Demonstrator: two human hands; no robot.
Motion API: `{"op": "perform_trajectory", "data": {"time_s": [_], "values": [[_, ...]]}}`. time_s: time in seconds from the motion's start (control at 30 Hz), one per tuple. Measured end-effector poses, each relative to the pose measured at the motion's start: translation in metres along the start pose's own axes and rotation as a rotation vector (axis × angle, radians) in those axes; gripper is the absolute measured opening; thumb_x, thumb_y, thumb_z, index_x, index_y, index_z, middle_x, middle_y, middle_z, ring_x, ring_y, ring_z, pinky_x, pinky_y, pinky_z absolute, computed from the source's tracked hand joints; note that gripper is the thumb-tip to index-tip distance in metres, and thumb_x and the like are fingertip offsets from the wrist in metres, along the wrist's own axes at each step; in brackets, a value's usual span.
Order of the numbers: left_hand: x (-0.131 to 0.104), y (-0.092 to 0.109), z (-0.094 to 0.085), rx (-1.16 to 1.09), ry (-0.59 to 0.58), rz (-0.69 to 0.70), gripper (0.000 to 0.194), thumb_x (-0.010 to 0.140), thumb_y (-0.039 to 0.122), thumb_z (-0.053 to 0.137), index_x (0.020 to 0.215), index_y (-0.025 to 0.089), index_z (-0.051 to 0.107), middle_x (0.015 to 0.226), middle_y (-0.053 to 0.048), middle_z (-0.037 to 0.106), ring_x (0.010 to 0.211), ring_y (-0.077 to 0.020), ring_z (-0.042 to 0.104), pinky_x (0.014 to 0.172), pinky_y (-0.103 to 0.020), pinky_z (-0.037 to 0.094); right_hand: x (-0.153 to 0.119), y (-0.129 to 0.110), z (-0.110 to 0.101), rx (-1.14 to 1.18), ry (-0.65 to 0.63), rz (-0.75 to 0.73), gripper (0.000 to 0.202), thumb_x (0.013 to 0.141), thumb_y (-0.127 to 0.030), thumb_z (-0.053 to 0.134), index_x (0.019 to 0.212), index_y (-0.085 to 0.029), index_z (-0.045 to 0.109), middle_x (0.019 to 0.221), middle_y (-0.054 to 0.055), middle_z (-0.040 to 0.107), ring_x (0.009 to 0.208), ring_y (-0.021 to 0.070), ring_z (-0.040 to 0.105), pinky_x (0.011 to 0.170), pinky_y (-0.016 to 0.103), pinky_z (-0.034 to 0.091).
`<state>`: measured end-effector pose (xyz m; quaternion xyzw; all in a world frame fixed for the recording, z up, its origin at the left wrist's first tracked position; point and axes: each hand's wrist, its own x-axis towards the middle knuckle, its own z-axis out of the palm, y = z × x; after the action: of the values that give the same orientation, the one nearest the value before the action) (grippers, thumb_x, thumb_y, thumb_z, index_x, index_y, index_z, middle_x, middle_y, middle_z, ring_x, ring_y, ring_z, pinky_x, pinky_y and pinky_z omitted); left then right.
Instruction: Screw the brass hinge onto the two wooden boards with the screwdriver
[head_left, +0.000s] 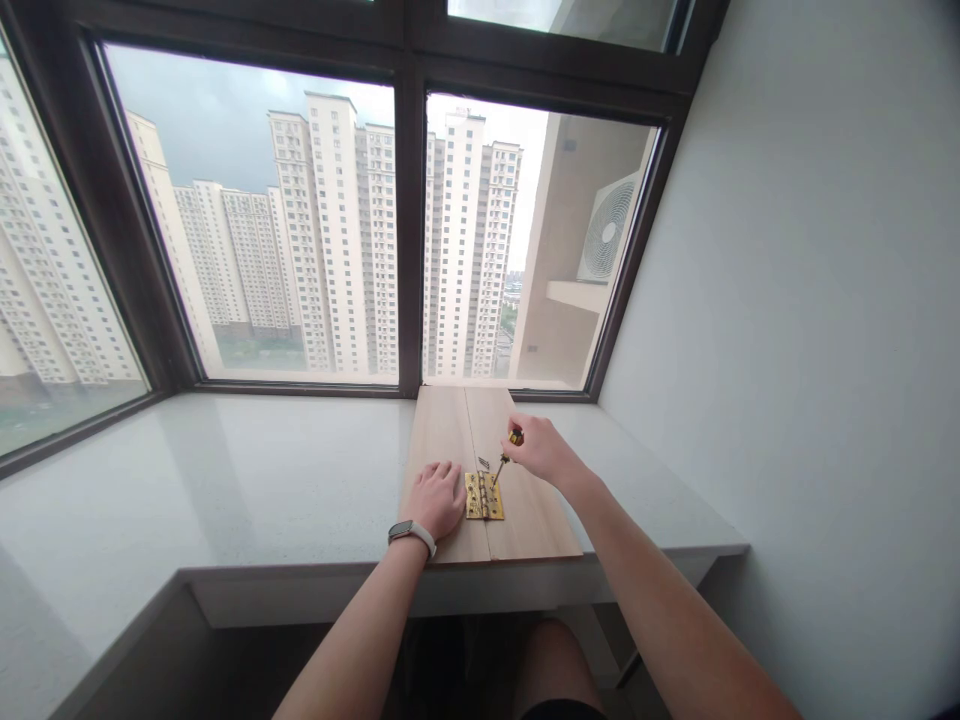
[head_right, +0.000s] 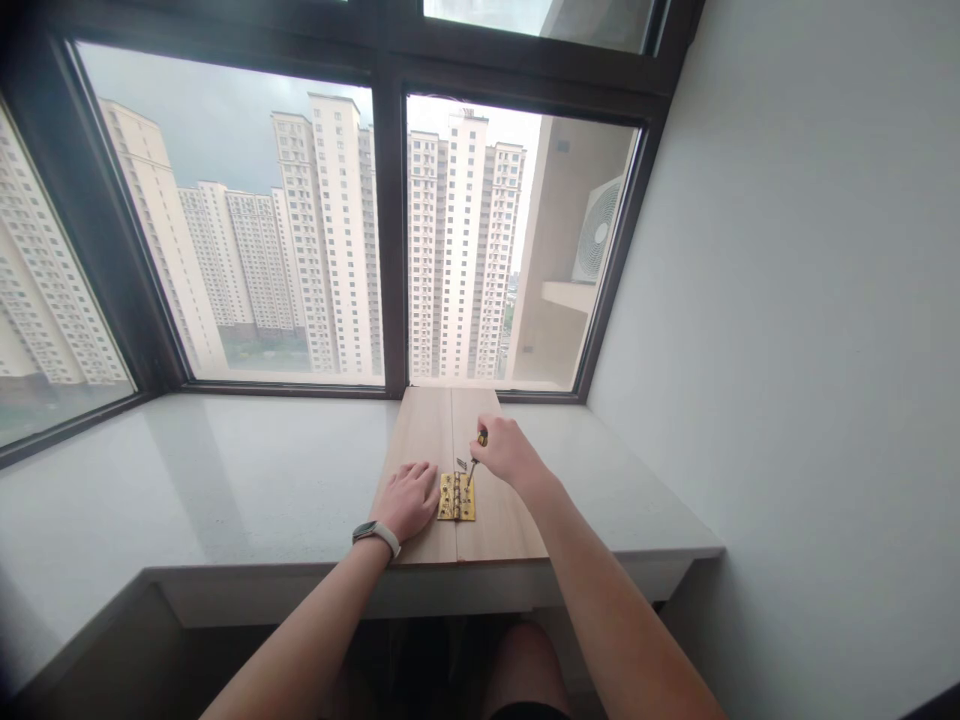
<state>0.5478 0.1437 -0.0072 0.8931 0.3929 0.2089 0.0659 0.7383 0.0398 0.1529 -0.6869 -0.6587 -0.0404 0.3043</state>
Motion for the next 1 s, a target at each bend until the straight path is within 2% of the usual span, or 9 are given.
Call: {"op": "perform_trajectory", "data": {"time_s": [0.03, 0.1, 0.2, 0.43, 0.6, 0.73, 0.9, 1.0], "values": [[0.0, 0.0, 0.0, -0.001, 0.003, 0.003, 0.05, 0.104, 0.044, 0.039, 0.149, 0.028, 0.053, 0.154, -0.007, 0.054, 0.142, -0.0302, 0.041, 0.117, -0.047, 0.035, -0.001, 0.0, 0.0, 0.016, -0.015, -0.01, 0.002, 0.084, -0.021, 0.064, 0.082, -0.023, 0.064, 0.07, -0.001, 0.065, 0.064, 0.0161, 0.057, 0.061, 0.026, 0.038], [0.0, -0.001, 0.001, -0.006, 0.01, 0.006, 0.05, 0.104, 0.045, 0.039, 0.148, 0.028, 0.054, 0.153, -0.007, 0.055, 0.141, -0.0304, 0.041, 0.116, -0.048, 0.035, -0.001, 0.0, 0.0, 0.012, -0.036, -0.047, 0.008, 0.088, -0.02, 0.059, 0.089, -0.023, 0.066, 0.073, -0.001, 0.067, 0.066, 0.0167, 0.059, 0.064, 0.027, 0.04], [0.0, -0.002, 0.002, -0.011, 0.015, 0.007, 0.049, 0.104, 0.045, 0.039, 0.148, 0.028, 0.054, 0.153, -0.007, 0.055, 0.141, -0.0301, 0.042, 0.116, -0.047, 0.035, 0.0, 0.001, -0.001, -0.011, -0.066, -0.092, 0.014, 0.092, -0.018, 0.058, 0.085, -0.024, 0.068, 0.079, 0.002, 0.07, 0.073, 0.0188, 0.063, 0.07, 0.029, 0.043], [0.001, -0.002, 0.001, -0.011, 0.013, 0.01, 0.049, 0.104, 0.045, 0.039, 0.147, 0.028, 0.054, 0.152, -0.007, 0.056, 0.141, -0.0297, 0.042, 0.116, -0.046, 0.036, 0.003, 0.007, 0.001, -0.008, -0.104, -0.058, 0.02, 0.091, -0.008, 0.057, 0.093, -0.023, 0.071, 0.091, 0.007, 0.075, 0.082, 0.0218, 0.068, 0.071, 0.03, 0.044], [0.0, -0.002, 0.001, -0.009, 0.005, 0.005, 0.05, 0.104, 0.045, 0.039, 0.148, 0.028, 0.054, 0.154, -0.007, 0.055, 0.141, -0.0298, 0.042, 0.116, -0.046, 0.035, 0.002, -0.001, -0.002, -0.101, -0.085, -0.036, 0.01, 0.098, -0.02, 0.058, 0.095, -0.024, 0.068, 0.08, 0.004, 0.071, 0.072, 0.0205, 0.063, 0.065, 0.029, 0.037], [0.0, -0.002, 0.001, -0.002, 0.014, 0.02, 0.05, 0.104, 0.046, 0.038, 0.147, 0.026, 0.054, 0.152, -0.007, 0.055, 0.14, -0.0298, 0.042, 0.115, -0.046, 0.036, 0.002, -0.007, -0.004, -0.191, -0.081, 0.007, 0.02, 0.1, -0.03, 0.062, 0.081, -0.023, 0.063, 0.072, 0.003, 0.066, 0.07, 0.0195, 0.06, 0.064, 0.029, 0.034], [0.001, -0.002, 0.002, 0.011, 0.013, 0.02, 0.048, 0.105, 0.046, 0.038, 0.147, 0.028, 0.053, 0.152, -0.007, 0.055, 0.141, -0.0299, 0.041, 0.115, -0.046, 0.036, 0.0, -0.011, -0.005, -0.152, -0.056, -0.051, 0.021, 0.098, -0.028, 0.067, 0.079, -0.021, 0.062, 0.089, 0.004, 0.068, 0.08, 0.0171, 0.062, 0.074, 0.027, 0.04], [0.001, -0.003, 0.003, 0.007, 0.015, 0.017, 0.048, 0.105, 0.046, 0.037, 0.147, 0.028, 0.054, 0.152, -0.007, 0.055, 0.14, -0.0303, 0.041, 0.114, -0.047, 0.036, -0.001, -0.014, -0.005, -0.098, -0.079, -0.083, 0.017, 0.098, -0.025, 0.066, 0.082, -0.021, 0.065, 0.09, 0.003, 0.07, 0.081, 0.0168, 0.063, 0.078, 0.027, 0.041]]}}
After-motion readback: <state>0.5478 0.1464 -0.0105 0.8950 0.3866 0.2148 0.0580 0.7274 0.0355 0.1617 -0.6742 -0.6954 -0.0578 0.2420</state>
